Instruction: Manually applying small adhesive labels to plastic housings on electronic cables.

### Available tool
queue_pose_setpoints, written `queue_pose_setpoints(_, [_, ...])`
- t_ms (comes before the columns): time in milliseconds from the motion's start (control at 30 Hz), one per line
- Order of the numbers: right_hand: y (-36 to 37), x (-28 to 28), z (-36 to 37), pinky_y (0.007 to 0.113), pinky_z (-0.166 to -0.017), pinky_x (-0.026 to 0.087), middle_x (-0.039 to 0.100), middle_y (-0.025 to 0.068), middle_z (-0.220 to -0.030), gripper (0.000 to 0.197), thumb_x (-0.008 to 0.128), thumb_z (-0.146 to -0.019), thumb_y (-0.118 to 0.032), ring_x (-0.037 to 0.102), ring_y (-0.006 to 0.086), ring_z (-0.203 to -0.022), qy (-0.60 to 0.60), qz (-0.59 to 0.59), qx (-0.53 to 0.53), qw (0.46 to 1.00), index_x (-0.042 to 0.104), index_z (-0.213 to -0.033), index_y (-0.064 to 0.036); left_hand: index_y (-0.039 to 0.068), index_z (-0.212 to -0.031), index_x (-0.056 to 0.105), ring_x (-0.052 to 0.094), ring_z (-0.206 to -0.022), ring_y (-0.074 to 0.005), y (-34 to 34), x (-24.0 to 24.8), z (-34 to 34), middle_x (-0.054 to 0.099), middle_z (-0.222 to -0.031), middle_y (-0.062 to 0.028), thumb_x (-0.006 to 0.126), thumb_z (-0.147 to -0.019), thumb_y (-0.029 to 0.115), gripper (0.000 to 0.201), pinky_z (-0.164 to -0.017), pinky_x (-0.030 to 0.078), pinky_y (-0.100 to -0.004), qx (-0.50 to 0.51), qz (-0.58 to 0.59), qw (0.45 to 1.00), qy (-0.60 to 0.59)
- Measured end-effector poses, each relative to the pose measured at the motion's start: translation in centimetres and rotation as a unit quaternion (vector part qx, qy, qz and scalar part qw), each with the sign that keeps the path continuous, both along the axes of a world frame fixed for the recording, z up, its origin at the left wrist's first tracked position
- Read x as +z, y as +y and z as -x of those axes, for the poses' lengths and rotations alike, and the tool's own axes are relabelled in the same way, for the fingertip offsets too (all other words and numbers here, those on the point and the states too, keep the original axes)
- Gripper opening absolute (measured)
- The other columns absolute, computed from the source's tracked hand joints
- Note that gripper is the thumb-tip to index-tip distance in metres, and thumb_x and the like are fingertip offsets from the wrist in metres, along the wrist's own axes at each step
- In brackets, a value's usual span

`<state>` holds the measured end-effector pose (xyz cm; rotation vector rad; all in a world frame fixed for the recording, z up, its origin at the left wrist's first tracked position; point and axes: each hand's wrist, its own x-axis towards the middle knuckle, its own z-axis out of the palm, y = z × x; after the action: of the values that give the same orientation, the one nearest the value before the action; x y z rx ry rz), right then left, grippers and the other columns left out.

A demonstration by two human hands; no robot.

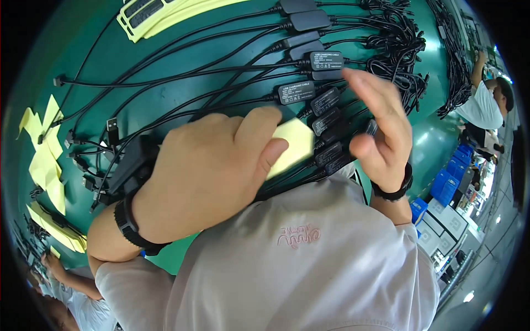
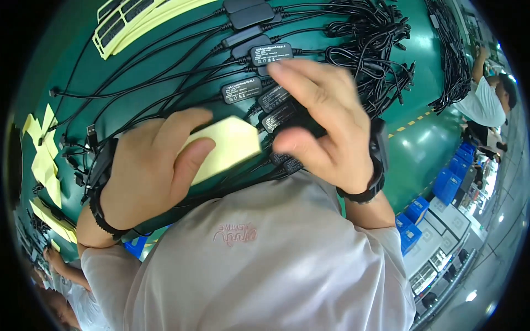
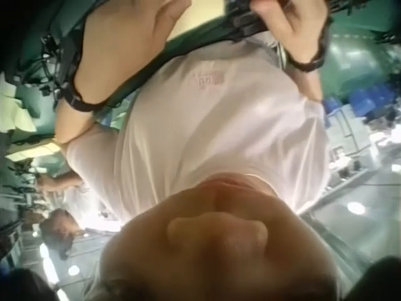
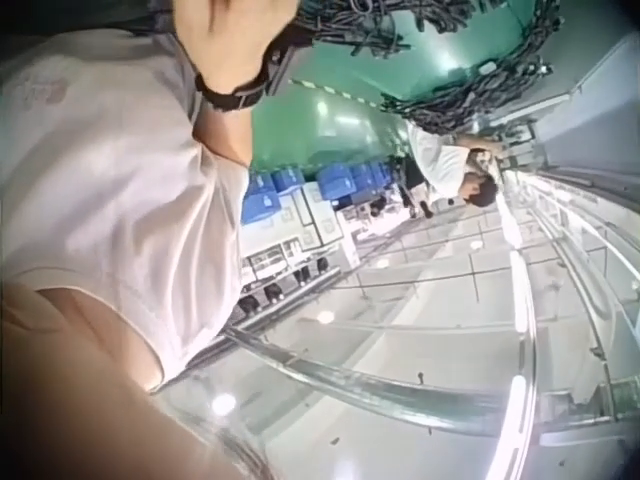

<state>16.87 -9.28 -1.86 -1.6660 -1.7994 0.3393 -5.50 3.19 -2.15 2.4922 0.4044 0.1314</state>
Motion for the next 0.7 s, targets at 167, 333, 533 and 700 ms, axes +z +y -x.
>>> queue_pose_setpoints(167, [-0.1,0.4,4.0,0.028,-0.072,0.049,0.064,0.0097,-0.095,0.062,0.073,-0.076,-0.008,0.063,0.0181,-0.081,0.305,0.190,0.076,0.930,0.045,-0.131,-0.0022,0.002,-0.106,0.056,0.063,-0.066,-0.0297,-1.7,0.6,0.1,0.063,-0.082,-0.0124,0.060,-0.090,0.019,0.023,-0.057,0.049,-0.0359,-0.001,0.227,0.966,-0.124])
queue_pose_setpoints(333, [0.1,2.4,1.0,0.024,-0.062,0.048,0.064,0.0068,-0.080,0.045,0.076,-0.073,-0.007,0.061,0.0127,-0.068,0.271,0.238,0.095,0.928,0.059,-0.114,-0.0053,0.003,-0.090,0.061,0.059,-0.058,-0.0252,-0.6,1.0,0.6,0.059,-0.065,-0.0105,0.059,-0.089,0.016,0.013,-0.052,0.045,-0.0286,-0.034,0.385,0.921,0.046])
queue_pose_setpoints(533, [3.1,0.6,-1.3,0.037,-0.086,0.045,0.060,0.0115,-0.108,0.042,0.074,-0.071,-0.010,0.052,0.0313,-0.100,-0.194,0.011,-0.020,0.981,0.064,-0.111,-0.0048,0.003,-0.083,0.059,0.055,-0.063,-0.0271,-0.6,0.5,0.7,0.057,-0.069,-0.0097,0.060,-0.087,0.014,0.012,-0.058,0.043,-0.0357,-0.095,0.308,0.946,-0.027])
queue_pose_setpoints(700, [3.0,0.6,-1.2,0.037,-0.081,0.046,0.060,0.0119,-0.099,0.037,0.077,-0.061,-0.003,0.054,0.0316,-0.093,-0.124,0.028,0.048,0.991,0.064,-0.096,-0.0031,0.003,-0.083,0.058,0.055,-0.068,-0.0285,-0.4,1.2,0.9,0.056,-0.070,-0.0107,0.060,-0.086,0.014,0.011,-0.061,0.044,-0.0367,-0.110,0.353,0.929,-0.033])
